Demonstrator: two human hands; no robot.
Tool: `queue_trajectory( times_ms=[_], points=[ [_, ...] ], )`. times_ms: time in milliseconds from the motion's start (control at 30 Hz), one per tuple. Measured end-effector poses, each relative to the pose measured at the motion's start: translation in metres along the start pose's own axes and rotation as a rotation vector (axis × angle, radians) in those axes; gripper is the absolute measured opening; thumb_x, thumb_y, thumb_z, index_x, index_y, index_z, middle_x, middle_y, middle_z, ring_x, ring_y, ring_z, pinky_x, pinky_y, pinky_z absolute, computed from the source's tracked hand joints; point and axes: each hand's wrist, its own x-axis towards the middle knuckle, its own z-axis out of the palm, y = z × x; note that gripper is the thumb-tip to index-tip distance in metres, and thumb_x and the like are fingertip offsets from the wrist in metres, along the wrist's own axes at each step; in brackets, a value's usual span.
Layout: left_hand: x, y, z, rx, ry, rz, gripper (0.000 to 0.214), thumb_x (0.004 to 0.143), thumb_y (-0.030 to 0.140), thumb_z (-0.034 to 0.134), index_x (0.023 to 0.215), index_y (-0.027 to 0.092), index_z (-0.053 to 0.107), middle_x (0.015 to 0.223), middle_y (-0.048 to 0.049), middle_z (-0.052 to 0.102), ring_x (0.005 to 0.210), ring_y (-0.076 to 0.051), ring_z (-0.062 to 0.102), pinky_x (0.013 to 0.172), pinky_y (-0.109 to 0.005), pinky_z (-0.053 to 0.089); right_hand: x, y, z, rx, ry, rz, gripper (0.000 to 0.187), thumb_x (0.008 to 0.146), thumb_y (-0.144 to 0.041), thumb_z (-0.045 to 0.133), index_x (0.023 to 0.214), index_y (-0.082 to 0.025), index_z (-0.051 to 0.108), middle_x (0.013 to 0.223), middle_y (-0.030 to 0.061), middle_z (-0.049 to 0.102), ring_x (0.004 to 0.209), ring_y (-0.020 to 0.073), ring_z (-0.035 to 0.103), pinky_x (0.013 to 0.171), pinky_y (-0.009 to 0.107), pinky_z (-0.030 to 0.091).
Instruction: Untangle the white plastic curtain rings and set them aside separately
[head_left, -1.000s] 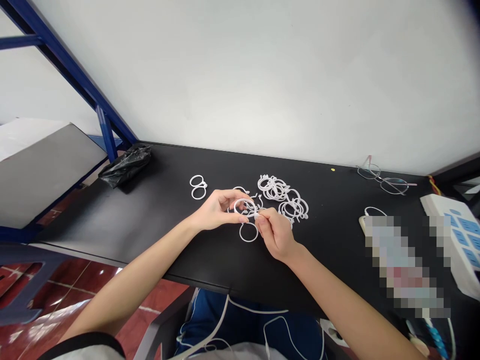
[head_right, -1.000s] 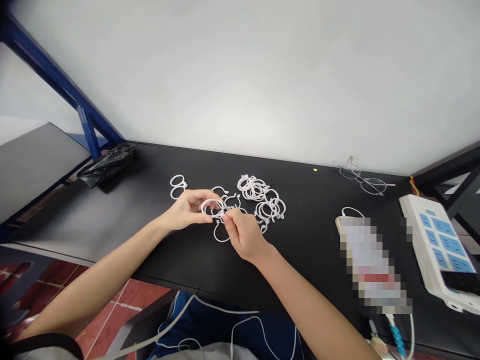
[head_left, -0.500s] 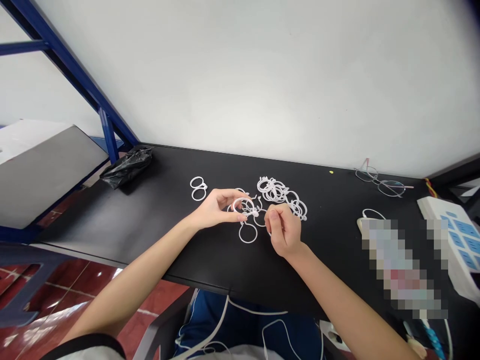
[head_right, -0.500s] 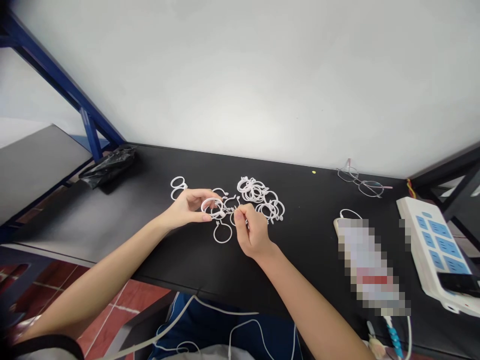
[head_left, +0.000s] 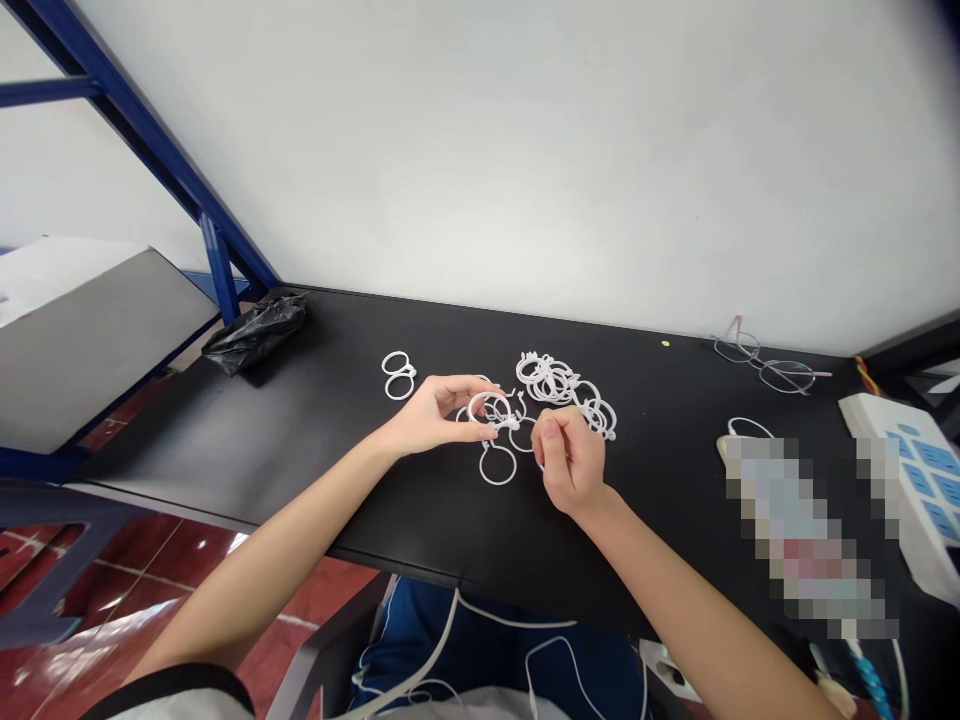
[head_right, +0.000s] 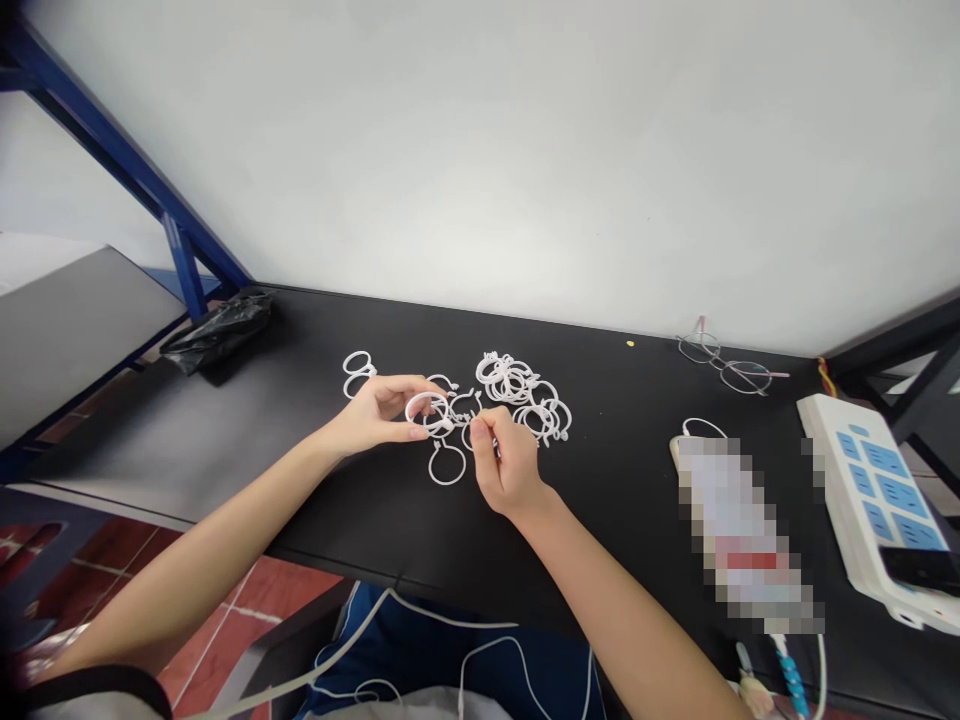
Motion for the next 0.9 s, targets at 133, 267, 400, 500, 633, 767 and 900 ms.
queue_trajectory(
  times_ms=[133, 267, 400, 500, 633, 767, 900],
  points=[
    [-0.001, -0.003, -0.002, 0.029, 0.013, 0.011, 0.04, 0.069, 0.026, 0.083, 0.106, 0.015, 0.071, 0.085, -0.0024, 0.058, 0.074, -0.01, 0.048, 0.079, -0.029, 0.05, 0.0, 0.0, 0.0, 0.0, 0.004, -0.017, 0.017, 0.098, -0.018, 0.042, 0.082, -0.022, 0.044, 0.057, -0.0054, 0.045, 0.045, 0.0092, 0.041, 0.047, 0.025, 0.03],
    [-0.001, -0.003, -0.003, 0.036, -0.002, 0.029, 0.039, 0.071, 0.026, 0.082, 0.107, 0.016, 0.07, 0.084, -0.0023, 0.058, 0.075, -0.011, 0.049, 0.081, -0.03, 0.05, -0.001, 0.001, 0.0, 0.008, 0.005, -0.02, 0.016, 0.098, -0.017, 0.042, 0.083, -0.022, 0.045, 0.058, -0.0055, 0.046, 0.046, 0.0089, 0.041, 0.048, 0.025, 0.03],
    [-0.001, -0.001, -0.002, 0.056, -0.006, 0.049, 0.036, 0.073, 0.023, 0.08, 0.107, 0.017, 0.07, 0.085, -0.0023, 0.057, 0.078, -0.012, 0.05, 0.081, -0.03, 0.051, -0.002, 0.002, 0.001, 0.01, 0.001, -0.008, 0.016, 0.098, -0.018, 0.043, 0.083, -0.022, 0.045, 0.058, -0.0056, 0.045, 0.046, 0.0091, 0.041, 0.048, 0.025, 0.03],
    [-0.002, 0.0, 0.0, 0.074, 0.033, 0.025, 0.037, 0.072, 0.022, 0.08, 0.107, 0.016, 0.07, 0.084, -0.002, 0.057, 0.079, -0.012, 0.053, 0.078, -0.029, 0.052, -0.002, 0.002, 0.0, 0.008, -0.001, -0.011, 0.016, 0.098, -0.018, 0.043, 0.083, -0.022, 0.045, 0.057, -0.0057, 0.045, 0.046, 0.0089, 0.041, 0.048, 0.025, 0.03],
    [0.001, -0.002, -0.004, 0.023, 0.232, -0.05, 0.043, 0.072, 0.023, 0.079, 0.112, 0.015, 0.065, 0.078, -0.0003, 0.059, 0.072, -0.011, 0.059, 0.071, -0.026, 0.054, -0.001, 0.001, 0.001, 0.006, 0.0, -0.023, 0.016, 0.098, -0.018, 0.043, 0.083, -0.022, 0.045, 0.056, -0.006, 0.044, 0.045, 0.0085, 0.04, 0.046, 0.024, 0.029],
    [0.004, -0.002, -0.017, -0.019, 0.498, -0.117, 0.049, 0.071, 0.026, 0.077, 0.116, 0.015, 0.061, 0.088, -0.0026, 0.063, 0.077, -0.013, 0.066, 0.066, -0.025, 0.058, -0.001, 0.001, 0.002, 0.003, 0.006, -0.022, 0.017, 0.098, -0.017, 0.043, 0.082, -0.022, 0.044, 0.056, -0.0063, 0.044, 0.044, 0.0082, 0.039, 0.046, 0.023, 0.029],
    [0.004, -0.005, -0.028, 0.12, 0.531, -0.165, 0.047, 0.073, 0.025, 0.068, 0.12, 0.019, 0.061, 0.103, -0.0041, 0.059, 0.078, -0.013, 0.065, 0.059, -0.024, 0.06, 0.0, 0.0, 0.002, -0.004, 0.003, -0.028, 0.017, 0.098, -0.018, 0.043, 0.082, -0.022, 0.044, 0.056, -0.0063, 0.044, 0.044, 0.0081, 0.041, 0.046, 0.023, 0.03]
  ],
)
